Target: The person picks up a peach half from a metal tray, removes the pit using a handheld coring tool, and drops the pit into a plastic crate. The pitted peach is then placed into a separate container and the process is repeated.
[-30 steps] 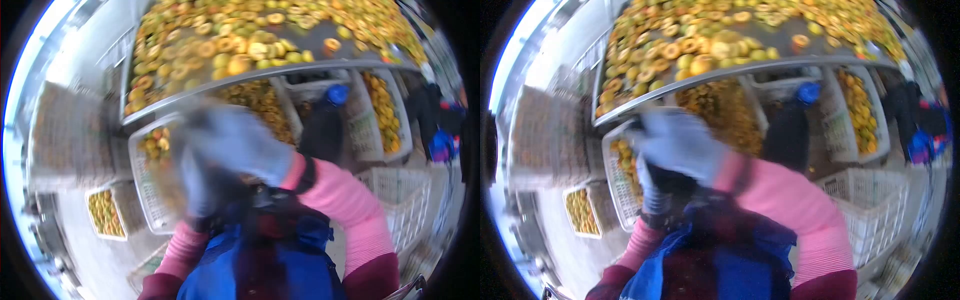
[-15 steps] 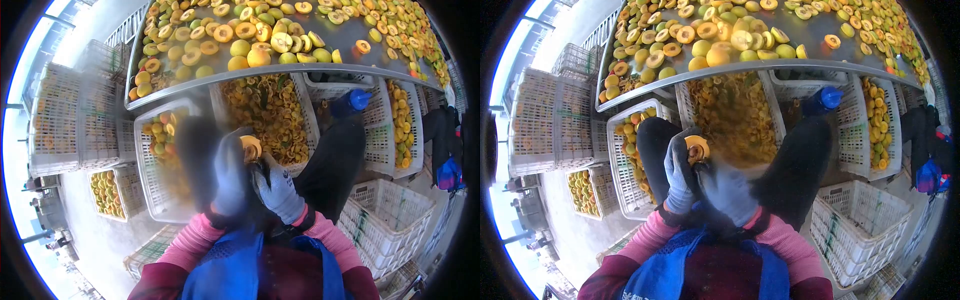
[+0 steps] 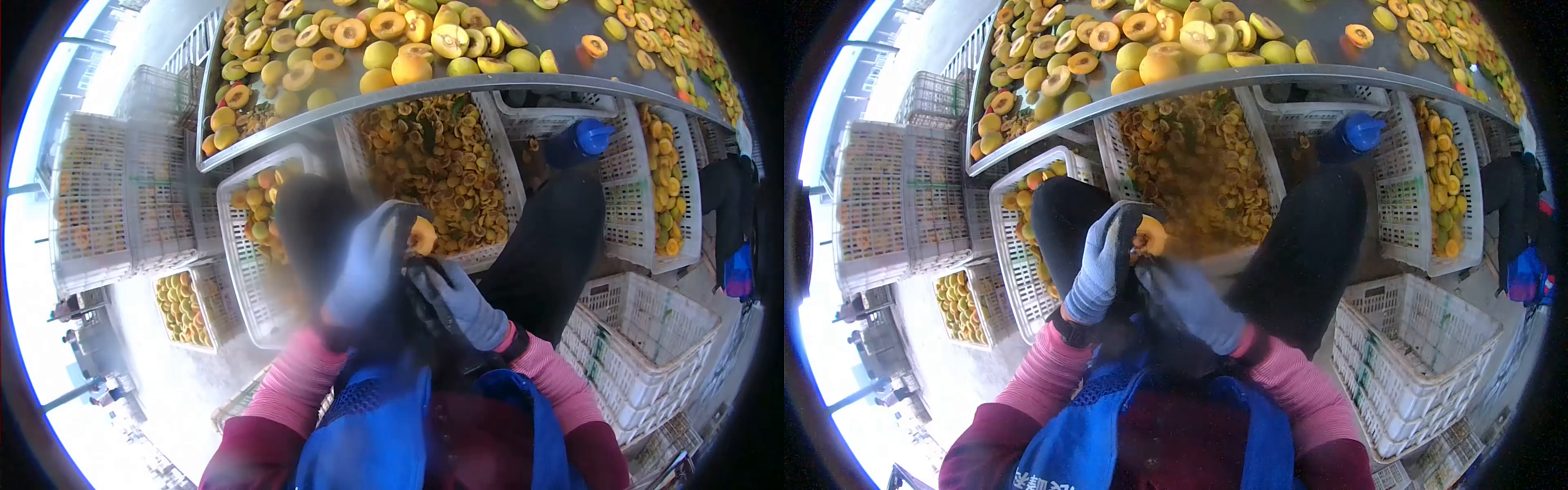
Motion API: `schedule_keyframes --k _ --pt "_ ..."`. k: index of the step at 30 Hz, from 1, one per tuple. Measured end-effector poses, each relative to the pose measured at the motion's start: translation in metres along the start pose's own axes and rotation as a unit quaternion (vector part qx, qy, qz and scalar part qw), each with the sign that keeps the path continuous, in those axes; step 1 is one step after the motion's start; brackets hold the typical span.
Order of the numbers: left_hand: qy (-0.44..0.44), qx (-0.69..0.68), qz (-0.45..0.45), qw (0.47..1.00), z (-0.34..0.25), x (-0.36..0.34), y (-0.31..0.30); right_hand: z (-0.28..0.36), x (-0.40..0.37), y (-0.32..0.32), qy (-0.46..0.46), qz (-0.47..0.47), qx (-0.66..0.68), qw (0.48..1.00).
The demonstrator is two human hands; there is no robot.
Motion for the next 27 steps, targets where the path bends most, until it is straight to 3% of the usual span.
schedule_keyframes --k 2,3,4,7,9,11,12,13,14,16,17,18,19,21,23,25,27 --pt "0.056 0.007 0.021 0.998 0.009 0.002 -0.001 0.002 -0.005 0.012 0.105 0.121 0.270 0.950" --pt "0.084 0.012 0.033 0.996 0.011 0.002 -0.001 0.007 -0.004 0.018 0.145 0.225 0.430 0.862" --pt "0.029 -0.016 0.029 0.999 0.014 0.000 -0.001 0.014 -0.008 0.024 0.179 0.318 0.572 0.735" --pt "-0.099 -0.123 0.012 0.987 0.019 -0.007 0.003 0.017 -0.012 0.032 0.190 0.342 0.665 0.636" --pt "-0.137 -0.231 -0.013 0.963 0.020 -0.012 0.010 0.023 -0.008 0.034 0.116 0.392 0.671 0.619" --pt "0.030 0.010 -0.149 0.988 0.010 -0.020 -0.007 0.023 -0.006 0.032 0.081 0.391 0.670 0.626" --pt "0.117 0.133 -0.212 0.961 0.004 -0.026 -0.014 0.022 -0.004 0.028 0.082 0.368 0.666 0.644" --pt "0.164 0.141 -0.259 0.941 0.012 -0.028 -0.037 0.021 0.000 0.021 0.077 0.344 0.662 0.661" --pt "0.208 0.152 -0.306 0.916 0.020 -0.031 -0.061 0.002 0.004 0.020 0.133 0.287 0.672 0.670" --pt "0.171 0.238 -0.345 0.892 0.003 -0.033 -0.126 -0.032 0.009 0.019 0.163 0.259 0.674 0.672" --pt "0.076 0.356 -0.341 0.867 -0.004 -0.031 -0.158 -0.041 0.012 0.015 0.182 0.243 0.675 0.672" --pt "-0.051 0.492 -0.317 0.809 -0.003 -0.029 -0.182 -0.041 0.016 0.009 0.186 0.251 0.662 0.681" --pt "-0.067 0.610 -0.310 0.726 -0.005 -0.022 -0.185 -0.045 0.020 0.004 0.184 0.244 0.657 0.689" --pt "0.036 0.564 -0.294 0.770 -0.008 0.008 -0.179 -0.052 0.032 -0.003 0.177 0.230 0.648 0.704" --pt "0.064 0.416 -0.222 0.879 -0.042 0.055 -0.120 -0.055 0.039 -0.006 0.194 0.200 0.653 0.704" --pt "0.008 0.469 -0.189 0.863 -0.046 0.118 -0.095 -0.054 0.045 -0.010 0.205 0.182 0.640 0.718" --pt "0.112 0.603 -0.103 0.783 -0.040 0.175 -0.074 -0.052 0.043 -0.012 0.207 0.170 0.616 0.741"
Point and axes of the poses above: each hand's wrist, its own x-axis towards the middle knuckle, its own y-axis out of the palm, z = x × y, the point moved 4 cm from there along x, towards the middle knuckle, and after that the axes turned 6 degrees about -x, right-handed, at the moved point
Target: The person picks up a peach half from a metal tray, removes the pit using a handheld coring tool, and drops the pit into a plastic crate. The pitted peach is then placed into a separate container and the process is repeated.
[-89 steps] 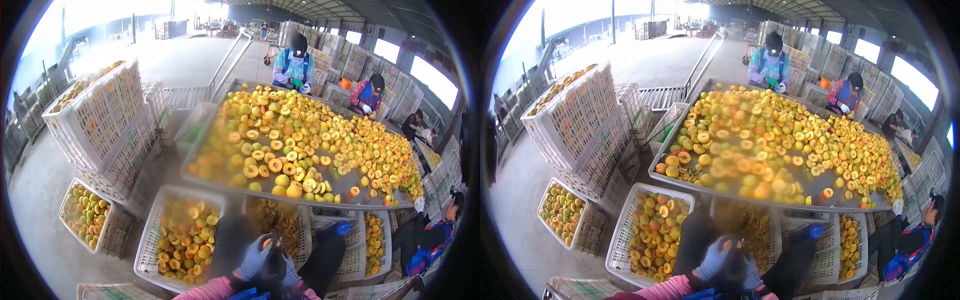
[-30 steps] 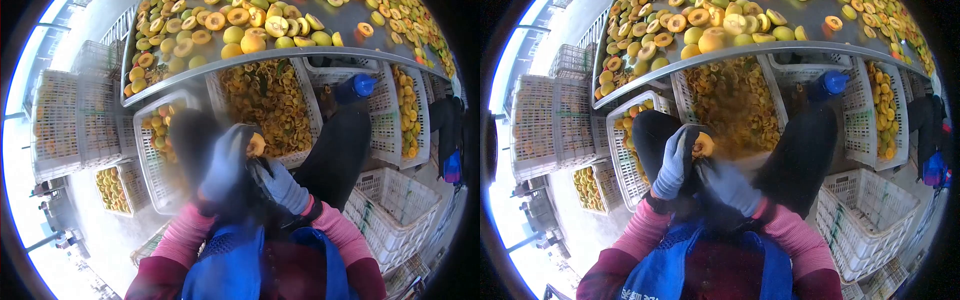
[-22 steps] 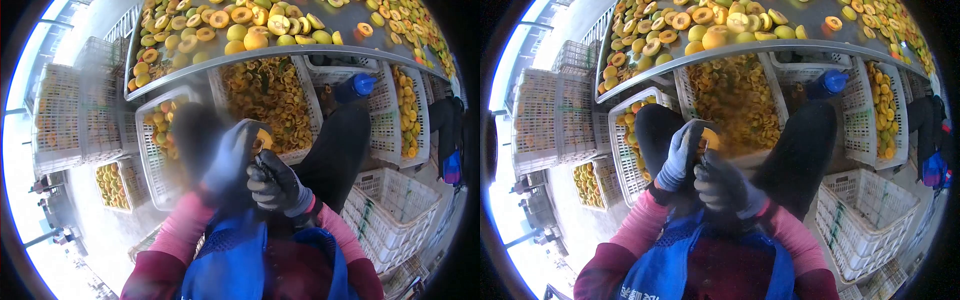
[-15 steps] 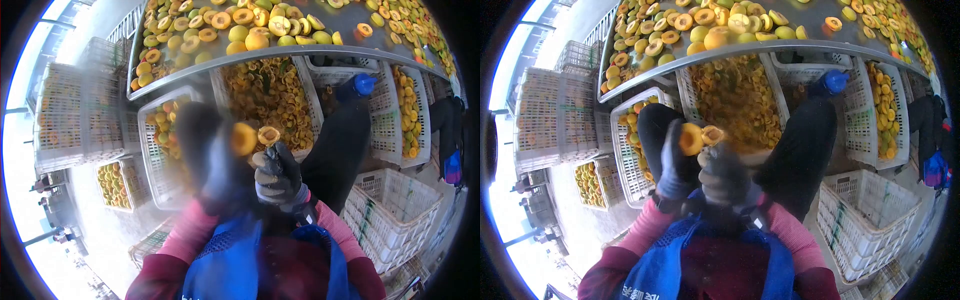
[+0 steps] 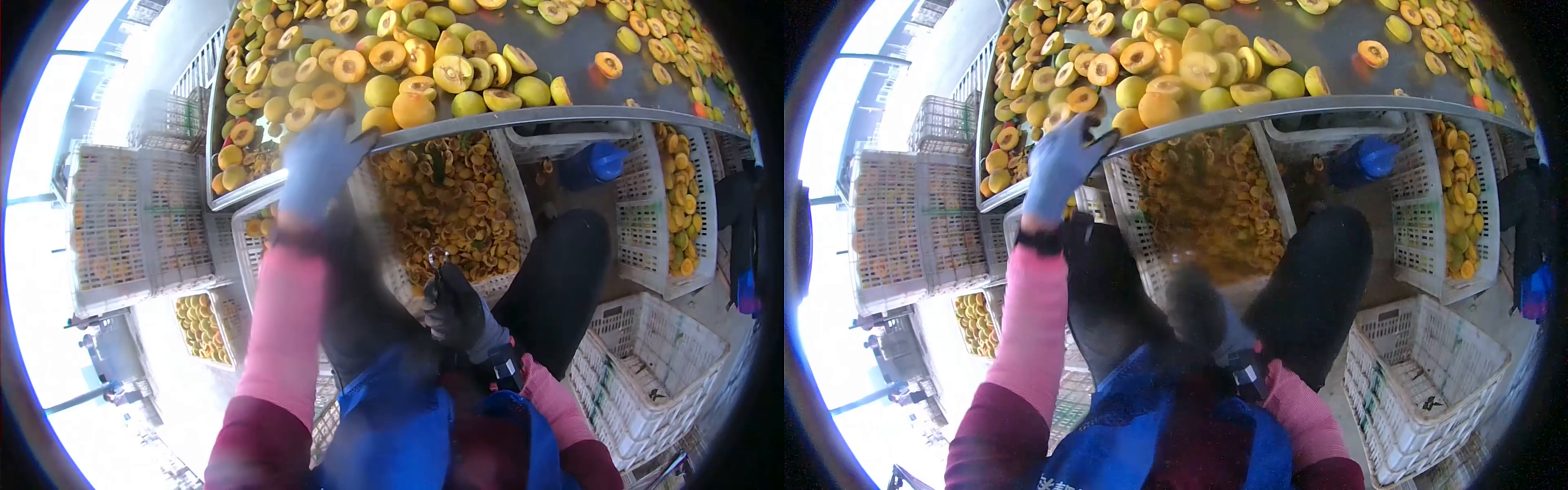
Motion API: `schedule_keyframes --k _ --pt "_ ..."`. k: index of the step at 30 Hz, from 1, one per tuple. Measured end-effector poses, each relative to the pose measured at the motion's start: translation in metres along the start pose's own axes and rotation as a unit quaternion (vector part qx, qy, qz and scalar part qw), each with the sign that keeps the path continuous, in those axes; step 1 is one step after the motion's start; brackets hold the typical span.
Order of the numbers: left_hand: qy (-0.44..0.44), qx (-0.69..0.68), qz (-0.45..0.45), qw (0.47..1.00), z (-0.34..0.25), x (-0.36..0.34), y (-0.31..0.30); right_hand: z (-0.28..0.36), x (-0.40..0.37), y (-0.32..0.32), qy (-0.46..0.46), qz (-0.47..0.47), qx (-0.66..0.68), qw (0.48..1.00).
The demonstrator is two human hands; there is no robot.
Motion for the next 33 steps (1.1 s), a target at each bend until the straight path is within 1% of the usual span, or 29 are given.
schedule_keyframes --k 2,3,4,5,6,7,8,10,11,12,13,14,15,16,17,18,19,20,21,22,23,24,25,26,29,31,32,33 --pt "0.001 0.030 0.109 0.994 0.013 0.045 0.039 0.004 0.003 -0.016 -0.052 -0.144 -0.087 0.984" --pt "0.002 0.047 0.162 0.986 0.016 0.057 0.053 0.009 0.003 -0.019 -0.058 -0.171 -0.086 0.980" --pt "0.029 0.060 0.175 0.982 0.016 0.068 0.060 0.014 0.003 -0.022 -0.065 -0.198 -0.086 0.974" --pt "0.055 0.073 0.186 0.978 0.019 0.072 0.061 0.015 0.003 -0.021 -0.053 -0.181 -0.045 0.981" --pt "0.081 0.085 0.197 0.973 0.021 0.075 0.065 0.015 0.001 -0.022 -0.057 -0.188 -0.051 0.979" --pt "0.070 0.074 0.191 0.976 0.010 0.070 0.051 0.016 -0.001 -0.022 -0.062 -0.196 -0.058 0.977" --pt "0.065 0.020 0.140 0.988 0.011 0.065 0.047 0.019 -0.002 -0.022 -0.083 -0.226 -0.114 0.964" --pt "0.059 -0.087 0.036 0.994 0.017 0.053 0.036 0.028 -0.008 -0.011 -0.125 -0.254 -0.187 0.941" --pt "-0.036 -0.200 0.062 0.977 -0.003 0.035 0.016 0.036 -0.016 0.010 -0.146 -0.253 -0.203 0.935" --pt "0.017 -0.364 0.025 0.931 0.003 0.017 0.021 0.041 -0.021 0.021 -0.169 -0.249 -0.239 0.923" --pt "-0.003 -0.489 0.068 0.870 -0.011 -0.009 0.008 0.045 -0.026 0.032 -0.193 -0.246 -0.274 0.910" --pt "-0.037 -0.646 0.081 0.758 -0.039 -0.037 0.002 0.048 -0.029 0.036 -0.220 -0.236 -0.328 0.888" --pt "-0.058 -0.670 0.093 0.734 -0.046 -0.058 0.005 0.050 -0.031 0.045 -0.238 -0.221 -0.351 0.878" --pt "-0.132 -0.715 0.096 0.680 -0.059 -0.079 0.006 0.052 -0.032 0.053 -0.256 -0.207 -0.372 0.868" --pt "-0.121 -0.731 0.123 0.660 -0.066 -0.092 0.011 0.051 -0.030 0.066 -0.264 -0.193 -0.362 0.873" --pt "-0.116 -0.740 0.124 0.651 -0.071 -0.101 0.016 0.048 -0.029 0.078 -0.273 -0.177 -0.352 0.878" --pt "-0.111 -0.748 0.126 0.642 -0.076 -0.111 0.021 0.044 -0.033 0.085 -0.317 -0.166 -0.292 0.887" --pt "-0.113 -0.749 0.102 0.645 -0.082 -0.119 0.026 0.044 -0.036 0.084 -0.363 -0.182 -0.432 0.805" --pt "-0.119 -0.733 0.084 0.665 -0.085 -0.123 0.028 0.044 -0.034 0.078 -0.399 -0.191 -0.562 0.699" --pt "-0.125 -0.715 0.067 0.685 -0.088 -0.127 0.030 0.041 -0.034 0.076 -0.379 -0.226 -0.615 0.654" --pt "-0.137 -0.678 0.054 0.720 -0.089 -0.131 0.030 0.039 -0.034 0.075 -0.355 -0.260 -0.664 0.604" --pt "-0.149 -0.639 0.041 0.754 -0.089 -0.134 0.030 0.036 -0.036 0.077 -0.345 -0.255 -0.665 0.611" --pt "-0.114 -0.592 0.005 0.798 -0.092 -0.134 0.024 0.036 -0.039 0.083 -0.336 -0.252 -0.666 0.617" --pt "-0.103 -0.588 -0.011 0.802 -0.093 -0.135 0.024 0.035 -0.040 0.087 -0.326 -0.249 -0.666 0.623" --pt "-0.073 -0.573 -0.045 0.815 -0.093 -0.142 0.027 0.027 -0.045 0.084 -0.383 -0.256 -0.657 0.596" --pt "-0.054 -0.556 -0.053 0.828 -0.091 -0.146 0.030 0.022 -0.043 0.073 -0.355 -0.256 -0.679 0.589" --pt "-0.054 -0.534 -0.042 0.843 -0.090 -0.149 0.032 0.021 -0.043 0.068 -0.340 -0.256 -0.690 0.585" --pt "-0.054 -0.511 -0.028 0.857 -0.089 -0.154 0.032 0.017 -0.042 0.065 -0.328 -0.237 -0.695 0.594"
Point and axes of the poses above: each hand's wrist, its own x-axis towards the middle knuckle, its own y-axis out of the palm, z = x × y, the point moved 4 cm from there along x, towards the middle knuckle, and after that the axes turned 6 degrees about -x, right-handed, at the moved point
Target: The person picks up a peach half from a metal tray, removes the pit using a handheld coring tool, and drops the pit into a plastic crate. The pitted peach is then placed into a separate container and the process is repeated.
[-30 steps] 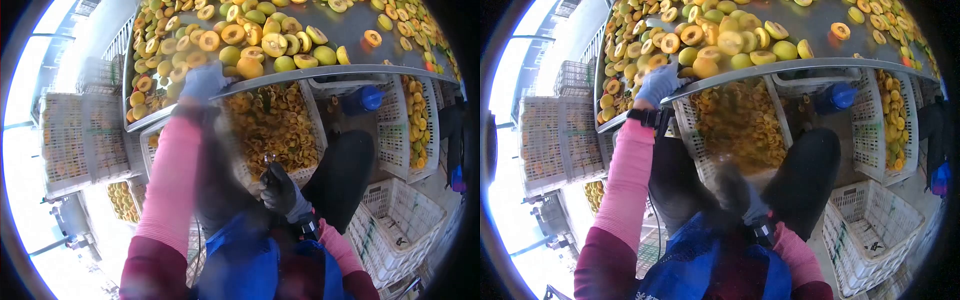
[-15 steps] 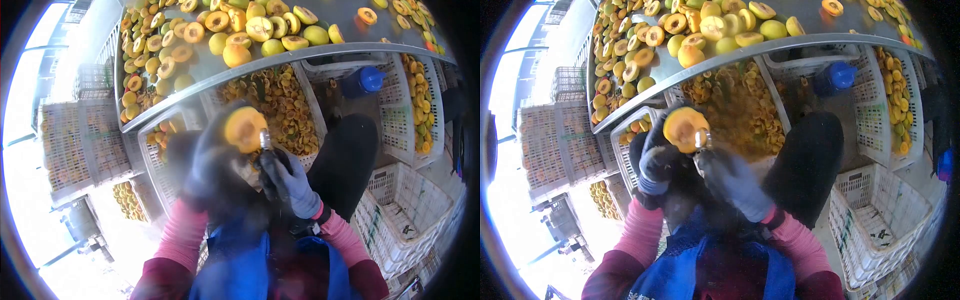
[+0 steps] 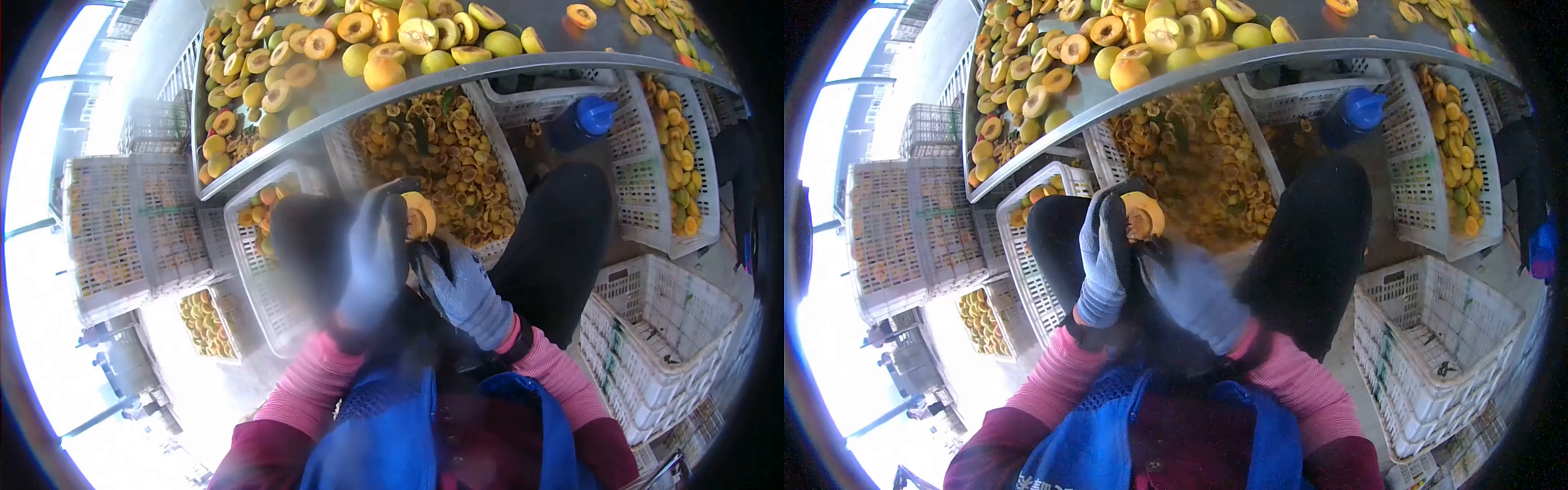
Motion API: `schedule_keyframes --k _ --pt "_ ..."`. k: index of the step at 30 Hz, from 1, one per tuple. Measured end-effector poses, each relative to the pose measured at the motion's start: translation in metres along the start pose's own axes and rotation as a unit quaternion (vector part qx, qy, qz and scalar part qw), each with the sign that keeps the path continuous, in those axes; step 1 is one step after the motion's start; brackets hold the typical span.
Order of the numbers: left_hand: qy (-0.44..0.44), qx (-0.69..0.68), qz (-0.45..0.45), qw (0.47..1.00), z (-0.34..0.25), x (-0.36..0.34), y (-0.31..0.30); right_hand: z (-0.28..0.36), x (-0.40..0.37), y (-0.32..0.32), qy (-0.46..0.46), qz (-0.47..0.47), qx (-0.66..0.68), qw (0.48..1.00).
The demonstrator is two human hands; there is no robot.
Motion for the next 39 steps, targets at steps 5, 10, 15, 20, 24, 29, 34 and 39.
schedule_keyframes --k 5,10,15,20,24,29,34,39 --pt "-0.010 -0.038 0.114 0.993 -0.009 0.004 0.001 0.013 -0.014 -0.006 -0.256 -0.070 -0.198 0.944" --pt "0.015 -0.005 0.182 0.983 -0.018 0.010 0.001 0.010 -0.020 0.012 0.223 0.214 0.505 0.806" --pt "-0.157 -0.155 0.153 0.963 0.000 0.002 0.008 0.006 -0.027 0.033 0.254 0.348 0.735 0.524" --pt "-0.019 -0.051 -0.077 0.996 0.034 -0.020 -0.034 0.015 -0.010 0.028 0.187 0.383 0.757 0.495" --pt "0.112 0.272 -0.130 0.947 0.005 0.000 -0.155 -0.034 -0.009 0.038 0.265 0.277 0.758 0.528" --pt "-0.044 0.505 -0.115 0.854 0.020 0.051 -0.212 -0.051 0.008 0.036 0.280 0.283 0.684 0.611" --pt "-0.078 0.502 -0.103 0.855 0.026 0.184 -0.181 -0.072 0.017 0.041 0.308 0.198 0.516 0.774" --pt "-0.082 0.567 0.074 0.816 0.086 0.252 -0.171 -0.072 0.020 0.035 0.390 0.125 0.580 0.705"
Point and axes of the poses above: each hand's wrist, its own x-axis towards the middle knuckle, its own y-axis out of the palm, z = x × y, the point moved 4 cm from there along x, towards the middle knuckle, and after that the axes turned 6 degrees about -x, right-handed, at the moved point
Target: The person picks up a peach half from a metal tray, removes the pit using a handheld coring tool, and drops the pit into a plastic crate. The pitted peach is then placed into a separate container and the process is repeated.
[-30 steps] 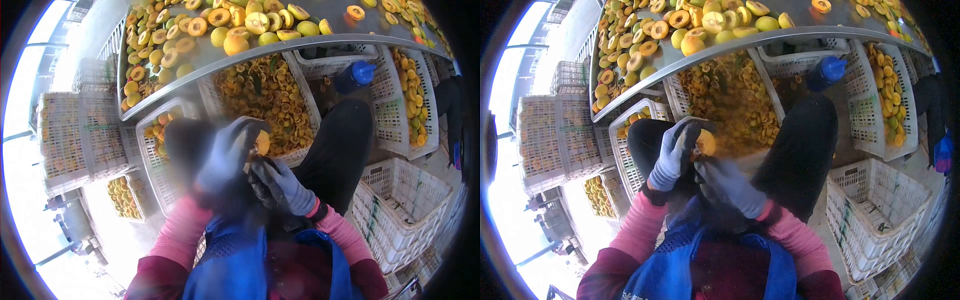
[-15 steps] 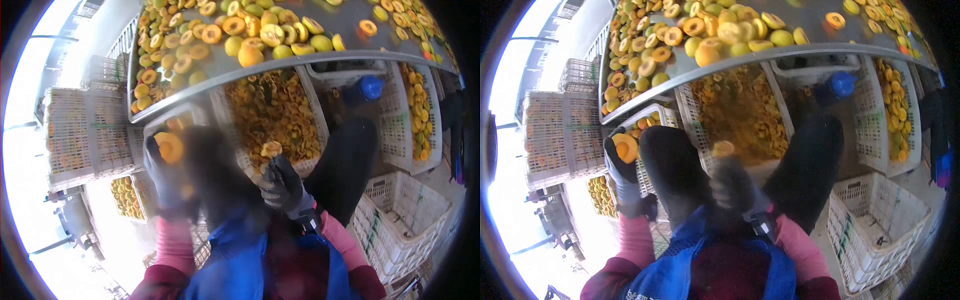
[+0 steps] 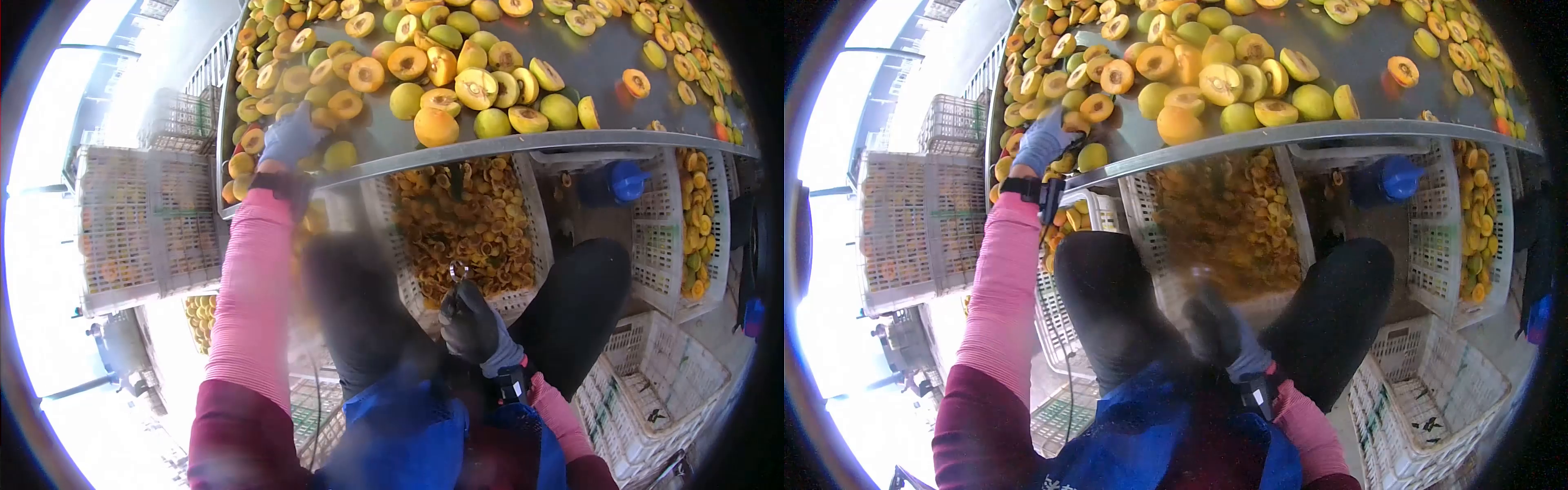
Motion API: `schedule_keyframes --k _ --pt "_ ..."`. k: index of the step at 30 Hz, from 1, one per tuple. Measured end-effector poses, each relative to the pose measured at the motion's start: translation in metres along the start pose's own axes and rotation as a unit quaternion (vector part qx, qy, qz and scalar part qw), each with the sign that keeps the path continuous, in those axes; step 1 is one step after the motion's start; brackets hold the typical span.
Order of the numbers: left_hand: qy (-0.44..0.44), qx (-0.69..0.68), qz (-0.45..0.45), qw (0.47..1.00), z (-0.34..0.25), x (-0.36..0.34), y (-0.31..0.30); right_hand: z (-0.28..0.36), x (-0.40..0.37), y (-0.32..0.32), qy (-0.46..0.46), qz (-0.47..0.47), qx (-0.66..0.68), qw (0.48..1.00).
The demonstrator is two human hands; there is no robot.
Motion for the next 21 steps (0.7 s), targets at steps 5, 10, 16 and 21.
schedule_keyframes --k 5,10,16,21 --pt "0.040 -0.192 -0.102 0.975 -0.055 -0.053 -0.028 0.027 -0.004 0.005 -0.270 -0.036 -0.244 0.931" --pt "0.093 -0.586 -0.061 0.802 -0.133 -0.164 -0.013 0.035 -0.039 0.058 -0.226 -0.028 -0.093 0.969" --pt "0.097 -0.400 -0.126 0.903 -0.146 -0.235 0.041 0.037 -0.042 0.079 -0.440 -0.092 -0.491 0.746" --pt "0.041 -0.539 -0.172 0.824 -0.168 -0.252 0.029 0.029 -0.060 0.082 -0.511 -0.129 -0.537 0.659"
Point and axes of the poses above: each hand's wrist, its own x-axis towards the middle knuckle, its own y-axis out of the palm, z = x × y, the point moved 4 cm from there along x, towards the middle knuckle, and after that the axes turned 6 degrees about -x, right-handed, at the moved point
